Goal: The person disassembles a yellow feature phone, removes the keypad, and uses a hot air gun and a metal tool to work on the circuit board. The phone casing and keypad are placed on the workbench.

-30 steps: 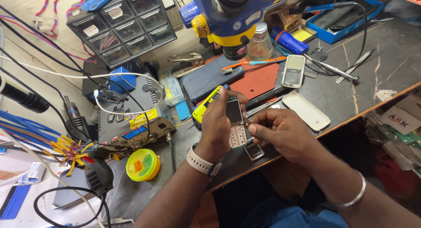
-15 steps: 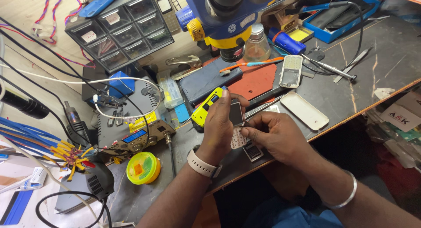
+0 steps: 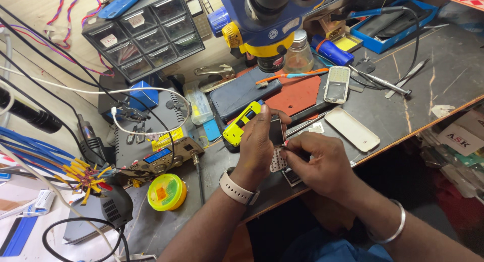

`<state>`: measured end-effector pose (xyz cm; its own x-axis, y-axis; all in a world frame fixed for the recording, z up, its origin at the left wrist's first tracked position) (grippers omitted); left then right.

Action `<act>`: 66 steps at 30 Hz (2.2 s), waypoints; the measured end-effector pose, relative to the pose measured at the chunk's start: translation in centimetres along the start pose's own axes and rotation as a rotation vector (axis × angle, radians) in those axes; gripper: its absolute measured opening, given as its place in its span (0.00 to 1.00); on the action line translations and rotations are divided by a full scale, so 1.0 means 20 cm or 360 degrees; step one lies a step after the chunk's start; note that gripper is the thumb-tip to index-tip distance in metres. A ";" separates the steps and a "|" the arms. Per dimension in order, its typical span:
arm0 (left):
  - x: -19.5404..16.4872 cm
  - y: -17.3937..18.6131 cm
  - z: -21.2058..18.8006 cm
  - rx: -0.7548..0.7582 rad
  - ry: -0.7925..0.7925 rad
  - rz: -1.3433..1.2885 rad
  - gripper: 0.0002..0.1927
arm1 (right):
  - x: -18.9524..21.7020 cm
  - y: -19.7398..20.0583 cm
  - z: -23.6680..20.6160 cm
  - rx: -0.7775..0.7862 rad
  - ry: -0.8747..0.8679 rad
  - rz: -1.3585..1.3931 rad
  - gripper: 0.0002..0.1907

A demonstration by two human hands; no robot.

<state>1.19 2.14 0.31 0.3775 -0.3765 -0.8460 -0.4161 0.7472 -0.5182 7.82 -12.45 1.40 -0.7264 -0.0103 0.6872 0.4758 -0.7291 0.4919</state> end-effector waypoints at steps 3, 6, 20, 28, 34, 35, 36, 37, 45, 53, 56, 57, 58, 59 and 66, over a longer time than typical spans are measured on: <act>0.00 0.00 0.01 -0.0061 -0.0007 0.0077 0.26 | 0.00 -0.01 0.00 0.0006 0.0078 -0.0062 0.07; -0.02 0.01 0.02 -0.0095 -0.0021 0.0059 0.26 | -0.01 0.00 -0.01 -0.0085 0.0155 -0.0109 0.08; -0.03 0.00 0.01 -0.0074 -0.0177 0.0032 0.27 | 0.00 -0.06 -0.02 0.0036 -0.0729 0.0394 0.16; -0.03 -0.04 -0.03 -0.0070 -0.0391 0.0273 0.25 | 0.12 -0.08 -0.02 -0.0347 -0.0191 -0.0064 0.11; -0.04 -0.07 -0.05 -0.0038 -0.0491 0.0407 0.25 | 0.11 -0.08 -0.02 -0.0329 -0.0257 -0.0076 0.09; -0.04 -0.07 -0.05 -0.0027 -0.0504 0.0417 0.25 | 0.11 -0.07 -0.02 -0.0315 -0.0260 -0.0054 0.09; -0.04 -0.07 -0.05 -0.0016 -0.0517 0.0428 0.25 | 0.11 -0.07 -0.02 -0.0302 -0.0263 -0.0031 0.08; -0.04 -0.07 -0.05 -0.0007 -0.0491 0.0427 0.25 | 0.10 -0.06 -0.02 -0.0287 -0.0301 -0.0011 0.07; -0.01 -0.06 -0.05 0.0098 -0.0402 0.0392 0.25 | 0.05 0.01 0.01 -0.0112 0.0048 -0.0081 0.06; 0.00 -0.04 -0.03 0.0095 -0.0318 0.0343 0.26 | -0.03 0.00 0.02 0.0002 0.0005 -0.0080 0.07; 0.00 -0.04 -0.03 0.0126 -0.0282 0.0321 0.27 | -0.08 0.01 0.03 0.0235 -0.0257 0.0184 0.08; 0.00 -0.04 -0.03 0.0137 -0.0260 0.0298 0.27 | -0.09 0.02 0.04 0.0340 -0.0381 0.0320 0.09; 0.00 -0.04 -0.03 0.0135 -0.0211 0.0273 0.26 | -0.10 0.03 0.04 0.0391 -0.0438 0.0347 0.08; 0.01 -0.04 -0.03 0.0135 -0.0164 0.0250 0.26 | -0.11 0.03 0.05 0.0441 -0.0493 0.0375 0.08; 0.01 -0.02 -0.02 0.0169 -0.0224 0.0278 0.26 | -0.08 0.01 0.03 0.0282 -0.0332 0.0286 0.06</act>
<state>1.09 1.43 0.27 0.4222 -0.1621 -0.8919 -0.3986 0.8504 -0.3433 9.37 -12.19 0.82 -0.5143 0.0259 0.8572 0.6794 -0.5976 0.4257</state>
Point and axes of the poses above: each hand's wrist, its own z-axis towards the middle knuckle, its own y-axis out of the back of the hand, x = y × z, the point moved 1 cm from there along z, towards the middle knuckle, and after that the axes turned 7 degrees about -z, right-handed, at the moved point
